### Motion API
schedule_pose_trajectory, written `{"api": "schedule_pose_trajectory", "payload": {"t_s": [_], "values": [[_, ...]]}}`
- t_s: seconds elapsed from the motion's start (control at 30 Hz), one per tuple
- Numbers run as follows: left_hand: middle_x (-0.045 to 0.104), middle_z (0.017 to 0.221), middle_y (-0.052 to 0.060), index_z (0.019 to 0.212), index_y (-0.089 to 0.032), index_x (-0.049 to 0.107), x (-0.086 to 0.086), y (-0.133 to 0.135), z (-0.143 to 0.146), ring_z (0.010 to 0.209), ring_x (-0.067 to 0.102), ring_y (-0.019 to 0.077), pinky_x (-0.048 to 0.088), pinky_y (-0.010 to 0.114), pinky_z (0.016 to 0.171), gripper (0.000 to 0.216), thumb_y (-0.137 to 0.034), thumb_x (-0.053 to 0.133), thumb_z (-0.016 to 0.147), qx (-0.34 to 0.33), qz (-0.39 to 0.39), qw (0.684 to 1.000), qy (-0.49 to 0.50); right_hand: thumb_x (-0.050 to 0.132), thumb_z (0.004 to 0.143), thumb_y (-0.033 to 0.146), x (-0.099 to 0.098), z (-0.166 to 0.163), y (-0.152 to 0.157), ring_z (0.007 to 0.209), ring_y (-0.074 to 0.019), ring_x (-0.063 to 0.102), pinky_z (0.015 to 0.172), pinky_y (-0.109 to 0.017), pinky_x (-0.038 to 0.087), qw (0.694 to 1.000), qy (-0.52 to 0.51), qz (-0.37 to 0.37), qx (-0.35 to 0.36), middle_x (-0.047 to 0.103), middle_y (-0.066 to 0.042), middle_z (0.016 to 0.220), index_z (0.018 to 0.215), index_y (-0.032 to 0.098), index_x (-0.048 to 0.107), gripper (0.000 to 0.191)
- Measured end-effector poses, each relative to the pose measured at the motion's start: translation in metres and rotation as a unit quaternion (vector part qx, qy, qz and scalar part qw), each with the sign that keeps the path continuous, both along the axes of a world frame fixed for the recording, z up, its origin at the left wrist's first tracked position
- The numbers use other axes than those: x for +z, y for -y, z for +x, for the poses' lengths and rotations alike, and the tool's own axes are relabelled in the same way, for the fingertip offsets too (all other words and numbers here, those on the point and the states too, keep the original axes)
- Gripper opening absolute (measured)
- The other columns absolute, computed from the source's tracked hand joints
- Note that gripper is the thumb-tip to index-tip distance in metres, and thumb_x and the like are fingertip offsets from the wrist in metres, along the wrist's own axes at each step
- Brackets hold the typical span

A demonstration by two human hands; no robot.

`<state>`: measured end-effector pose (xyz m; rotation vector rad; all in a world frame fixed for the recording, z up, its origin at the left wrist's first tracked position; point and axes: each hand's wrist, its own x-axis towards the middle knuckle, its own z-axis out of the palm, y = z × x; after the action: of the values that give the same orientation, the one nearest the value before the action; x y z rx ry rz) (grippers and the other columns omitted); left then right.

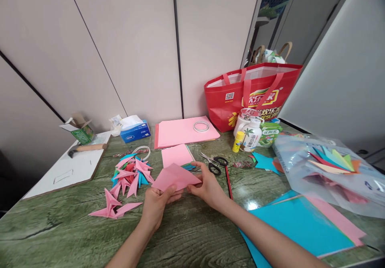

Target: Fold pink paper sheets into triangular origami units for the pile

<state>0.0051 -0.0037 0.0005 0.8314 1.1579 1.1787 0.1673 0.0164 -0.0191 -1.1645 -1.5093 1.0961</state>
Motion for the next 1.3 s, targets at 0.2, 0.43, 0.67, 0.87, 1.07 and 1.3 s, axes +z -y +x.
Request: {"api": "schedule_pose_trajectory", "payload": {"t_s": [0.2, 0.43, 0.67, 0.87, 1.07, 1.3], "values": [[0.073, 0.068, 0.008, 0.078, -0.009, 0.066, 0.002, -0.006, -0.008, 0.064, 0.068, 0.0232, 0.057, 0.032, 0.063, 0.027, -0.023, 0.073, 0.056, 0.018, 0.010, 0.999, -0.038, 0.053, 0.066, 0.012, 0.004, 0.012, -0.009, 0.063, -0.0149, 0.061, 0.061, -0.028, 0.048, 0.999, -0.037, 0.034, -0.015, 0.063, 0.000, 0.070, 0.099, 0.019, 0.042, 0.035], [0.072, 0.068, 0.010, 0.076, -0.009, 0.066, 0.002, -0.003, -0.007, 0.062, 0.068, 0.0236, 0.056, 0.030, 0.057, 0.026, -0.024, 0.073, 0.057, -0.086, -0.041, 0.989, -0.111, 0.049, 0.070, 0.013, 0.016, 0.011, -0.005, 0.099, -0.0192, 0.055, 0.074, -0.029, 0.046, 0.990, -0.122, 0.071, 0.015, 0.059, -0.008, 0.106, 0.069, 0.018, 0.055, 0.009], [0.072, 0.071, 0.009, 0.096, -0.008, 0.059, -0.002, -0.005, -0.010, 0.065, 0.067, 0.0232, 0.055, 0.033, 0.061, 0.042, -0.031, 0.069, 0.062, -0.104, 0.004, 0.989, -0.106, 0.045, 0.061, 0.003, 0.005, 0.007, -0.004, 0.074, -0.0155, 0.059, 0.067, -0.026, 0.043, 0.996, -0.012, 0.064, 0.060, 0.067, -0.003, 0.078, 0.076, 0.019, 0.068, 0.031], [0.066, 0.099, 0.007, 0.129, -0.025, 0.023, 0.003, -0.002, -0.003, 0.086, 0.064, 0.0224, 0.051, 0.039, 0.076, 0.071, -0.024, 0.064, 0.070, -0.036, 0.127, 0.991, -0.016, 0.057, 0.060, 0.014, 0.003, 0.001, -0.002, 0.073, -0.0169, 0.058, 0.061, -0.025, 0.045, 0.992, -0.127, -0.018, -0.016, 0.065, -0.004, 0.082, 0.080, 0.016, 0.064, 0.021], [0.055, 0.115, 0.011, 0.106, -0.020, 0.048, 0.000, 0.002, 0.002, 0.104, 0.053, 0.0248, 0.047, 0.037, 0.082, 0.034, -0.026, 0.058, 0.074, -0.099, 0.159, 0.981, -0.048, 0.059, 0.059, 0.016, 0.005, -0.003, 0.001, 0.065, -0.0149, 0.055, 0.056, -0.024, 0.043, 0.984, -0.173, -0.041, -0.022, 0.061, -0.003, 0.077, 0.082, 0.016, 0.058, 0.023], [0.058, 0.101, 0.005, 0.097, -0.022, 0.046, 0.001, 0.004, 0.001, 0.086, 0.057, 0.0173, 0.048, 0.031, 0.073, 0.024, -0.027, 0.057, 0.075, -0.068, 0.169, 0.983, -0.030, 0.057, 0.060, 0.014, -0.001, -0.005, 0.003, 0.068, -0.0157, 0.055, 0.057, -0.025, 0.043, 0.993, -0.113, -0.018, -0.033, 0.059, -0.003, 0.080, 0.080, 0.016, 0.058, 0.020]]}}
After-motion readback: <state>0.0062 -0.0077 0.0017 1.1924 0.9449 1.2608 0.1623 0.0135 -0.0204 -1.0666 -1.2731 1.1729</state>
